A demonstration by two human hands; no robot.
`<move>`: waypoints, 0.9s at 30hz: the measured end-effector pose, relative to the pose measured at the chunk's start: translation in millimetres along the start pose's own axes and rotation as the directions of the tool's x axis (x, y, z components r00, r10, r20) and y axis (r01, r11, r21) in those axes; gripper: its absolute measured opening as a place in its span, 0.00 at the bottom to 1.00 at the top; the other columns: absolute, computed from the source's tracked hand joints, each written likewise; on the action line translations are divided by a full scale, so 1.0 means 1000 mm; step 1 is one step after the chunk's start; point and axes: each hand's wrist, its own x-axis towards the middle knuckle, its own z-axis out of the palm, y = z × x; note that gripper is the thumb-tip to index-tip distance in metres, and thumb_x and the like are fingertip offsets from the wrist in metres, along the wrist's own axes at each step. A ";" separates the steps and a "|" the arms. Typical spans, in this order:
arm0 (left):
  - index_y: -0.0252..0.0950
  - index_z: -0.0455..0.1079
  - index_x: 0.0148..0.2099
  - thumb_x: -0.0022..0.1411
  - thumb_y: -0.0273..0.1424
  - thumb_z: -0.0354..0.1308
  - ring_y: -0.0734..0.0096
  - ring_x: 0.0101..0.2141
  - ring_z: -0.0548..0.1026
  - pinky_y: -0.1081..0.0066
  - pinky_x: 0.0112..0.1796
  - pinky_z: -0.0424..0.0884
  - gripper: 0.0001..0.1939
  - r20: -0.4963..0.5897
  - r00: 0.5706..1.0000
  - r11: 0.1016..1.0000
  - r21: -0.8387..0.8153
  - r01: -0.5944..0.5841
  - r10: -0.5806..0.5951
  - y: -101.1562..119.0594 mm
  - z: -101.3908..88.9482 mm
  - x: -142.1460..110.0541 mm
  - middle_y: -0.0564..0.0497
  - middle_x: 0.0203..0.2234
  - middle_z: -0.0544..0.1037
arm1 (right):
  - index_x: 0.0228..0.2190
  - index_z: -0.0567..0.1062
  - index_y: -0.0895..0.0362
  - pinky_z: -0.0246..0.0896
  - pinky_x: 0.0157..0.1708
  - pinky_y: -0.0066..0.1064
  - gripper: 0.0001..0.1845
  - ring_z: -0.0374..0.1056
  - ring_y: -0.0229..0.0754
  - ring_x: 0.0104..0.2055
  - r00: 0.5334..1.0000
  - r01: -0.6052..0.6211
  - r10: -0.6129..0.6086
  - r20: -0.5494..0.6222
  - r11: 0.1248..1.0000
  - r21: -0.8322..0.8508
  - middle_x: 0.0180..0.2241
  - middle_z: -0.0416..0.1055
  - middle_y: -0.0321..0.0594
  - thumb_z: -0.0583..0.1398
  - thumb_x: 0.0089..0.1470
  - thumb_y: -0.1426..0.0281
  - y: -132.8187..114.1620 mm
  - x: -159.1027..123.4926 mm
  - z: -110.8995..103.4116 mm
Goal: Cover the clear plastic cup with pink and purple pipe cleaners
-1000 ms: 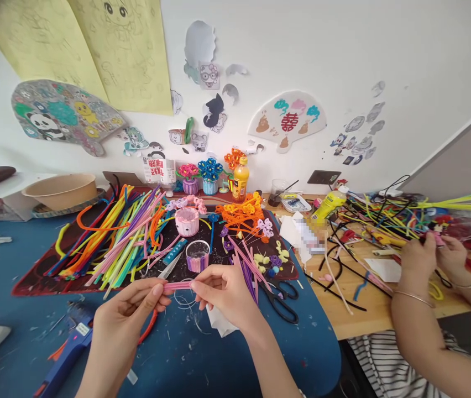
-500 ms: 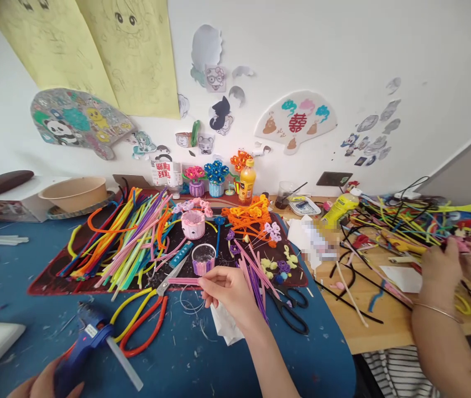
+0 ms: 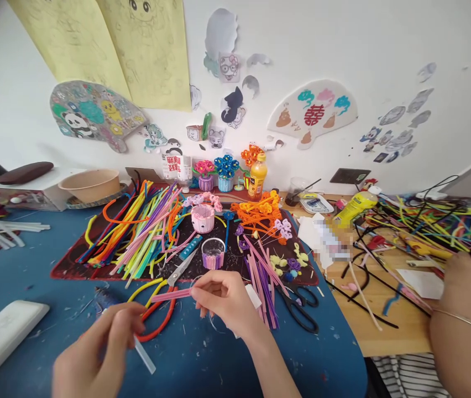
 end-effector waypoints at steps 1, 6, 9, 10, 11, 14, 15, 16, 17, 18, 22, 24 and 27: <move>0.41 0.73 0.33 0.67 0.45 0.49 0.69 0.22 0.71 0.74 0.26 0.64 0.18 0.039 0.999 0.996 -0.086 0.009 -0.005 0.013 0.005 0.002 0.55 0.20 0.75 | 0.27 0.79 0.58 0.63 0.21 0.25 0.18 0.69 0.36 0.20 1.000 0.002 -0.002 -0.002 1.000 -0.006 0.20 0.73 0.35 0.72 0.44 0.57 -0.002 -0.002 0.001; 0.39 0.63 0.24 0.64 0.44 0.54 0.74 0.20 0.61 0.75 0.22 0.58 0.20 0.140 0.990 0.952 -0.300 0.068 -0.026 0.028 0.023 0.009 0.58 0.16 0.63 | 0.28 0.79 0.57 0.65 0.23 0.27 0.17 0.69 0.36 0.21 0.999 0.030 -0.031 -0.017 0.998 -0.053 0.22 0.74 0.36 0.69 0.50 0.55 -0.005 -0.009 0.000; 0.39 0.61 0.23 0.63 0.45 0.55 0.75 0.20 0.58 0.75 0.21 0.55 0.21 0.198 0.978 0.922 -0.362 0.137 -0.067 0.023 0.027 0.009 0.58 0.16 0.60 | 0.29 0.80 0.57 0.66 0.25 0.27 0.15 0.70 0.36 0.23 0.997 0.081 -0.082 -0.004 0.990 -0.113 0.23 0.74 0.36 0.67 0.53 0.57 -0.007 -0.013 -0.003; 0.39 0.60 0.22 0.64 0.45 0.54 0.75 0.20 0.58 0.75 0.21 0.55 0.22 0.209 0.975 0.916 -0.371 0.151 -0.077 0.023 0.028 0.008 0.58 0.16 0.60 | 0.29 0.79 0.57 0.66 0.26 0.27 0.14 0.70 0.37 0.23 0.995 0.100 -0.101 0.000 0.985 -0.138 0.23 0.74 0.36 0.67 0.54 0.57 -0.007 -0.013 -0.004; 0.39 0.60 0.22 0.64 0.45 0.54 0.75 0.19 0.58 0.75 0.22 0.54 0.22 0.211 0.974 0.914 -0.376 0.155 -0.079 0.023 0.029 0.008 0.58 0.16 0.60 | 0.30 0.79 0.56 0.66 0.26 0.27 0.14 0.70 0.37 0.23 0.993 0.120 -0.120 0.006 0.980 -0.162 0.24 0.74 0.36 0.66 0.55 0.58 -0.008 -0.014 -0.004; 0.38 0.58 0.20 0.64 0.44 0.54 0.76 0.19 0.57 0.73 0.22 0.53 0.23 0.175 0.982 0.916 -0.380 0.133 -0.070 0.025 0.028 0.008 0.58 0.15 0.59 | 0.30 0.80 0.55 0.66 0.26 0.28 0.12 0.71 0.38 0.24 0.986 0.168 -0.165 0.034 0.965 -0.203 0.24 0.74 0.37 0.65 0.57 0.59 -0.009 -0.015 -0.004; 0.38 0.58 0.19 0.64 0.43 0.54 0.76 0.19 0.56 0.73 0.22 0.53 0.24 0.163 0.984 0.916 -0.380 0.130 -0.072 0.026 0.028 0.008 0.58 0.15 0.59 | 0.30 0.80 0.55 0.66 0.26 0.28 0.12 0.71 0.38 0.24 0.983 0.182 -0.176 0.045 0.962 -0.204 0.24 0.74 0.37 0.65 0.57 0.60 -0.009 -0.016 -0.004; 0.38 0.57 0.18 0.64 0.43 0.54 0.76 0.19 0.56 0.73 0.22 0.53 0.25 0.158 0.984 0.914 -0.381 0.136 -0.080 0.027 0.027 0.008 0.58 0.15 0.58 | 0.30 0.80 0.55 0.66 0.26 0.28 0.12 0.71 0.38 0.24 0.981 0.194 -0.186 0.058 0.961 -0.198 0.25 0.74 0.37 0.65 0.57 0.60 -0.009 -0.016 -0.003; 0.38 0.57 0.18 0.64 0.44 0.54 0.76 0.19 0.56 0.73 0.22 0.53 0.25 0.161 0.983 0.912 -0.383 0.147 -0.091 0.027 0.027 0.009 0.58 0.15 0.58 | 0.30 0.80 0.55 0.66 0.26 0.28 0.11 0.71 0.38 0.24 0.979 0.203 -0.193 0.067 0.961 -0.190 0.25 0.74 0.37 0.65 0.57 0.60 -0.009 -0.016 -0.003; 0.38 0.57 0.17 0.64 0.44 0.54 0.76 0.18 0.56 0.73 0.22 0.53 0.26 0.170 0.980 0.909 -0.386 0.161 -0.101 0.027 0.027 0.009 0.58 0.14 0.59 | 0.30 0.80 0.55 0.66 0.27 0.29 0.11 0.71 0.38 0.24 0.978 0.208 -0.199 0.068 0.961 -0.183 0.25 0.74 0.37 0.65 0.57 0.61 -0.008 -0.016 -0.003; 0.38 0.64 0.21 0.64 0.45 0.54 0.75 0.20 0.59 0.74 0.23 0.56 0.23 0.197 0.977 0.893 -0.420 0.159 -0.082 0.024 0.028 0.010 0.57 0.15 0.63 | 0.30 0.79 0.55 0.66 0.26 0.28 0.09 0.71 0.38 0.23 0.981 0.190 -0.192 0.006 0.967 -0.170 0.24 0.74 0.36 0.65 0.57 0.62 -0.006 -0.017 -0.002; 0.38 0.68 0.25 0.62 0.46 0.57 0.74 0.21 0.62 0.75 0.23 0.59 0.20 0.206 0.978 0.887 -0.443 0.131 -0.042 0.023 0.030 0.010 0.56 0.17 0.67 | 0.30 0.79 0.55 0.66 0.26 0.28 0.09 0.71 0.38 0.23 0.982 0.183 -0.188 -0.022 0.972 -0.151 0.23 0.74 0.35 0.65 0.57 0.62 -0.004 -0.017 -0.001; 0.38 0.71 0.28 0.59 0.48 0.60 0.72 0.22 0.66 0.75 0.24 0.63 0.18 0.189 0.981 0.879 -0.462 0.116 -0.030 0.022 0.033 0.009 0.56 0.19 0.70 | 0.30 0.79 0.55 0.66 0.26 0.27 0.09 0.71 0.37 0.23 0.980 0.192 -0.197 -0.024 0.973 -0.129 0.24 0.75 0.35 0.65 0.58 0.62 -0.002 -0.019 0.001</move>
